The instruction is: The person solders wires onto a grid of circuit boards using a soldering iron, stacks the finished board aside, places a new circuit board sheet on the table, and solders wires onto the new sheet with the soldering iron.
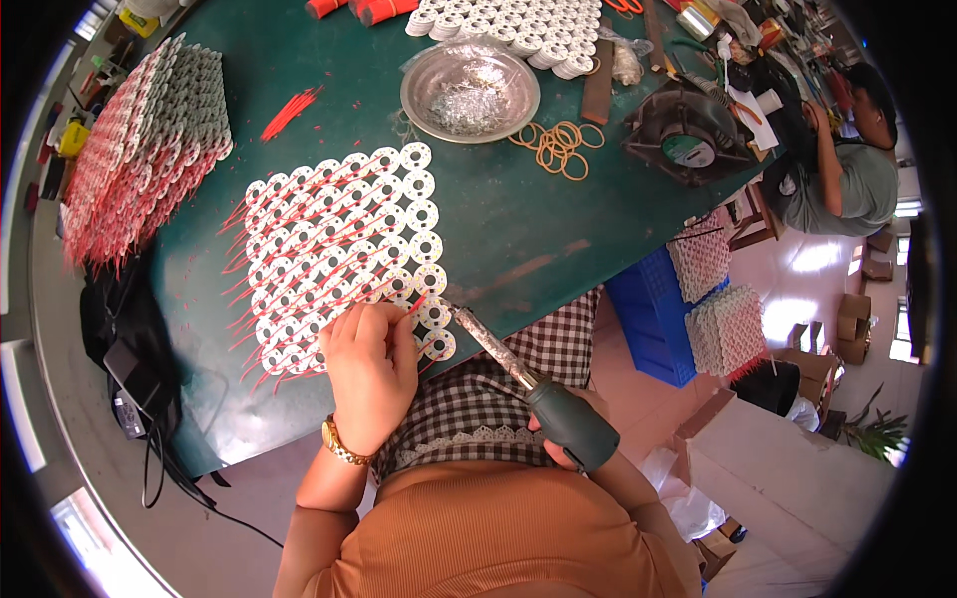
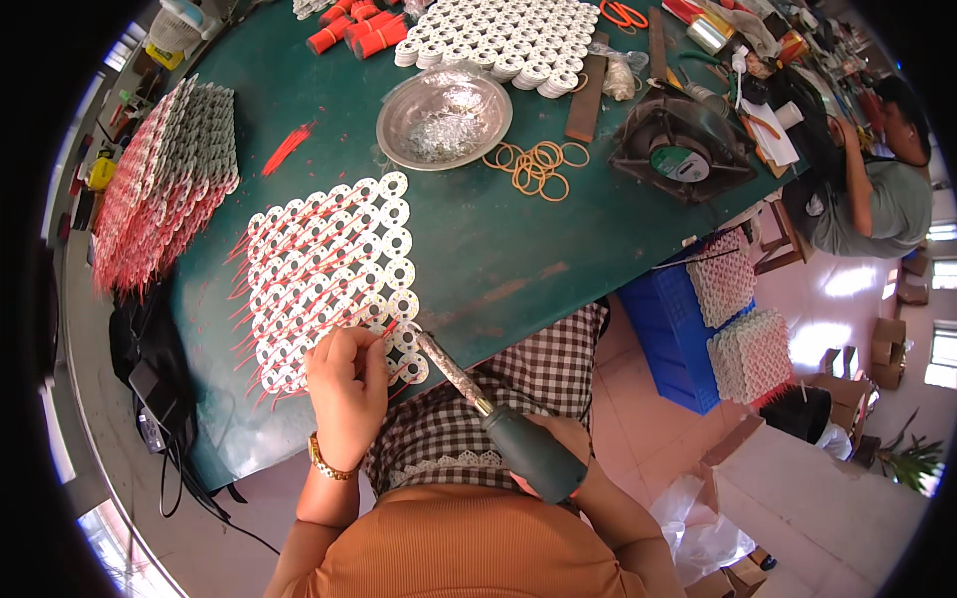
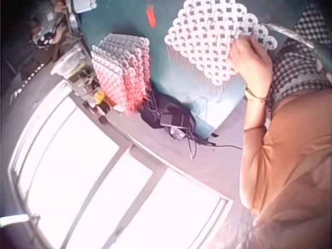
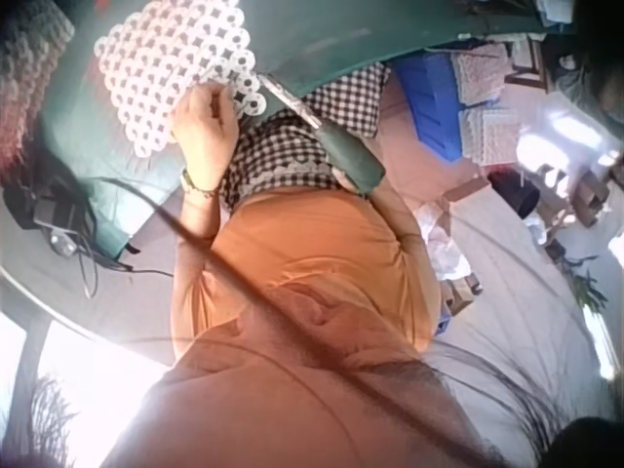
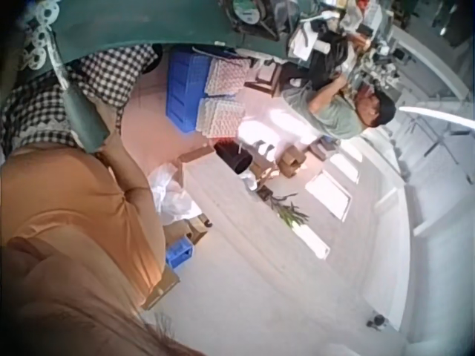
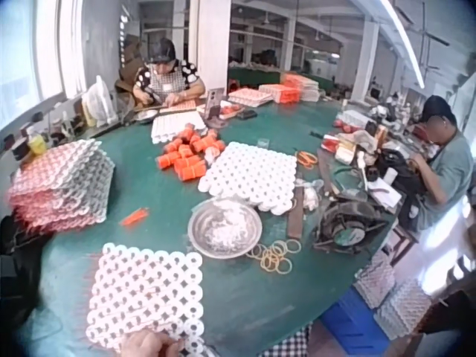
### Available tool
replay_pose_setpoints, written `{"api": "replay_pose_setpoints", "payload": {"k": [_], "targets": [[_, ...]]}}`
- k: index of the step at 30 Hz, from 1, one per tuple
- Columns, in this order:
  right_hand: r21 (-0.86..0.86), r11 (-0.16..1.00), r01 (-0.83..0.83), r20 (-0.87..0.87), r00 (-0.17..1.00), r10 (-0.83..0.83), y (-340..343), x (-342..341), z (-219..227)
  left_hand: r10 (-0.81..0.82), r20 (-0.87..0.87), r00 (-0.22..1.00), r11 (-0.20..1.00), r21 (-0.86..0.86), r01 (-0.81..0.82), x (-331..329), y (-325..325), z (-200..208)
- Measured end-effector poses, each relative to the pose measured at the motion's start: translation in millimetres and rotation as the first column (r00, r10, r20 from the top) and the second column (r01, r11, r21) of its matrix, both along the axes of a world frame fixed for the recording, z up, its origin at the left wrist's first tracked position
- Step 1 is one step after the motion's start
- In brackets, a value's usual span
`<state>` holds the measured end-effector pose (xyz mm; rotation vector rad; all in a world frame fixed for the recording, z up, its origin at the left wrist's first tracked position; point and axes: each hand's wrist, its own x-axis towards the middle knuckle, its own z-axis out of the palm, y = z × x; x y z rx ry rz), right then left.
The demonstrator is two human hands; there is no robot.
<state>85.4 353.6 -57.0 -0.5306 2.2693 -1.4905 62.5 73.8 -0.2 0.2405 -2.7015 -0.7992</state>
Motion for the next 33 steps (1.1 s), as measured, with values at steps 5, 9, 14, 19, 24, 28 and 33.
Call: {"api": "replay_pose_setpoints", "payload": {"k": [5, 9, 14, 19, 24, 28, 33], "targets": [[0.091, 0.993, -0.081, -0.336, 0.936, 0.107, 2.0, 0.7, -4.7, 0.001, 0.005, 1.000, 0.995, 0.102, -0.002, 0.6, -1.2, 1.9], [0.067, 0.995, -0.076, -0.132, 0.988, 0.084, 9.3, 13.4, -19.2, 0.002, -0.017, 1.000, 0.998, 0.069, -0.001, 0.6, 0.7, -0.9], [0.107, 0.983, -0.148, -0.390, 0.903, 0.179, -0.2, -3.2, -1.2, -0.006, -0.039, 0.999, 1.000, 0.026, 0.007, 0.6, 1.0, -5.1], [0.091, 0.976, -0.196, -0.512, 0.832, 0.215, -4.3, -8.1, 0.6, -0.009, -0.028, 1.000, 1.000, 0.012, 0.009, -0.2, 1.2, -4.9], [0.088, 0.977, -0.197, -0.583, 0.785, 0.211, -9.6, -14.9, 10.5, 0.001, -0.051, 0.999, 1.000, -0.008, -0.001, -0.7, 2.5, -6.9], [0.129, 0.969, -0.209, -0.587, 0.772, 0.244, -8.2, -16.0, 15.7, -0.012, -0.030, 0.999, 1.000, -0.014, 0.012, 2.0, -0.2, -9.9], [0.080, 0.991, -0.105, -0.341, 0.931, 0.126, -1.2, -0.4, 7.4, -0.003, -0.060, 0.998, 1.000, -0.027, 0.001, -1.4, 2.8, -8.2]]}}
